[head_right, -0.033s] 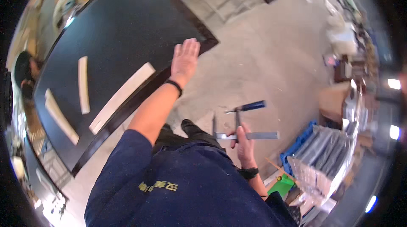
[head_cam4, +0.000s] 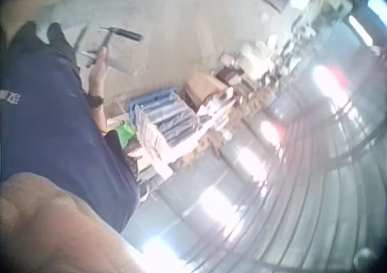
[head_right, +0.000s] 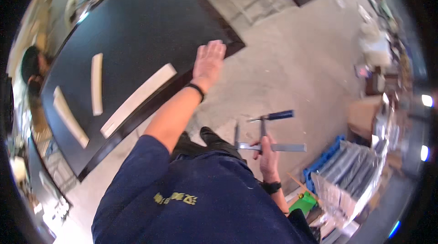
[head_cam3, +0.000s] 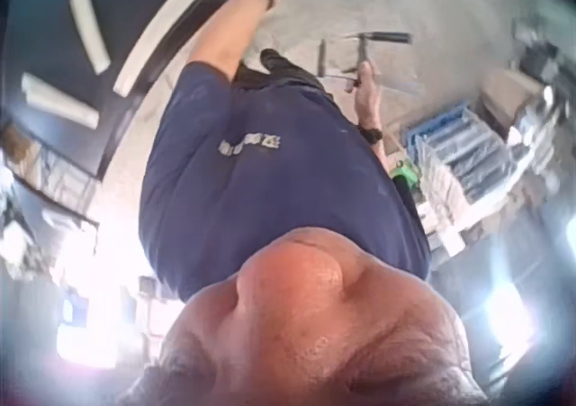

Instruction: Gathering wooden slats and clamping them to a tabletop in a workshop environment.

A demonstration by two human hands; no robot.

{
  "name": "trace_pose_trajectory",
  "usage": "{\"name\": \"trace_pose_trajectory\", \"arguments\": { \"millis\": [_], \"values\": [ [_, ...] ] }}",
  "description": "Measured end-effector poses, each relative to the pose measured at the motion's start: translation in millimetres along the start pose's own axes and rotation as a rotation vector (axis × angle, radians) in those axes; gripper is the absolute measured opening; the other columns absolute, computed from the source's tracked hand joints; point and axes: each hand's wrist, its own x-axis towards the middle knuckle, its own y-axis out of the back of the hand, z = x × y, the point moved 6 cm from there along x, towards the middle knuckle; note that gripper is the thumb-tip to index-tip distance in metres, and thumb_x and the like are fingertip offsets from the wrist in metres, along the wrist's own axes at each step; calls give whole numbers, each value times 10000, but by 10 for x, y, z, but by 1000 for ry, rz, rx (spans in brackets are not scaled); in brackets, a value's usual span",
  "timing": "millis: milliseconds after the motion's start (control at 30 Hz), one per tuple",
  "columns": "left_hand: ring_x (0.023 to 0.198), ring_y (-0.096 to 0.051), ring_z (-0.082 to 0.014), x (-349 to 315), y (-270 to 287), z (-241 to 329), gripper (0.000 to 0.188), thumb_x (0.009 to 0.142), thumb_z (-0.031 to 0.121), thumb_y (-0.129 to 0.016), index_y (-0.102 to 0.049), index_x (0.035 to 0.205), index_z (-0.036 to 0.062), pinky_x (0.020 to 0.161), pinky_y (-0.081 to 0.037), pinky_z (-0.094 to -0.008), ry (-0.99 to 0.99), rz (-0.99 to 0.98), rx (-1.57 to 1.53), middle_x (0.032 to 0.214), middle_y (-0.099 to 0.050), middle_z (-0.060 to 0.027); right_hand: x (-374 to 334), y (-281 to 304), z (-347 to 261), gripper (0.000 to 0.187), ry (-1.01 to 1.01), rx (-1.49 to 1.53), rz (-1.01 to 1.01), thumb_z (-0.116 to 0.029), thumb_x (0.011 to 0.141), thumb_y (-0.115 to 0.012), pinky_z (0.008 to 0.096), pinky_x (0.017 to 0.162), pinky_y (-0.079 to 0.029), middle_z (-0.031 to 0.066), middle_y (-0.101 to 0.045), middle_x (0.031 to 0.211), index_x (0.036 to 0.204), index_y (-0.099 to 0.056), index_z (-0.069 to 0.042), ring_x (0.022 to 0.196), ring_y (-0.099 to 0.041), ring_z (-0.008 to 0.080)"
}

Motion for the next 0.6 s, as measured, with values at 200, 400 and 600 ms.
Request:
{"name": "trace_pose_trajectory", "arguments": {
  "millis": [200, 400, 600],
  "values": [
    [1524, -249, -313, -842, 723, -160, 720, 858, 287, -716, -443, 1496, 95, 1239, -186, -518, 200, 145, -280, 1623, -329, -119, 231, -135, 4, 369, 11, 162, -43, -342, 1074, -461, 224, 450, -403, 94, -659, 824, 1177, -583, -10, 521, -505, 83],
    [1417, -371, -354, -2119, 1163, -1486, 698, 797, 374, -778, -553, 1409, 125, 1167, -285, -526, 528, 235, -14, 1471, -474, -132, 447, -559, -94, 471, 44, 24, -236, -398, 1069, -464, 219, 455, -385, 69, -650, 843, 1334, -559, -21, 518, -491, 79],
    [1144, -538, -272, -2077, 1112, -1497, 568, 796, 350, -782, -626, 1291, 118, 1005, -428, -427, 400, 248, -113, 1157, -595, -40, 500, -921, -176, 442, 68, -2, -379, -396, 1069, -468, 218, 465, -387, 69, -649, 853, 1290, -573, -28, 525, -494, 83]
  ]
}}
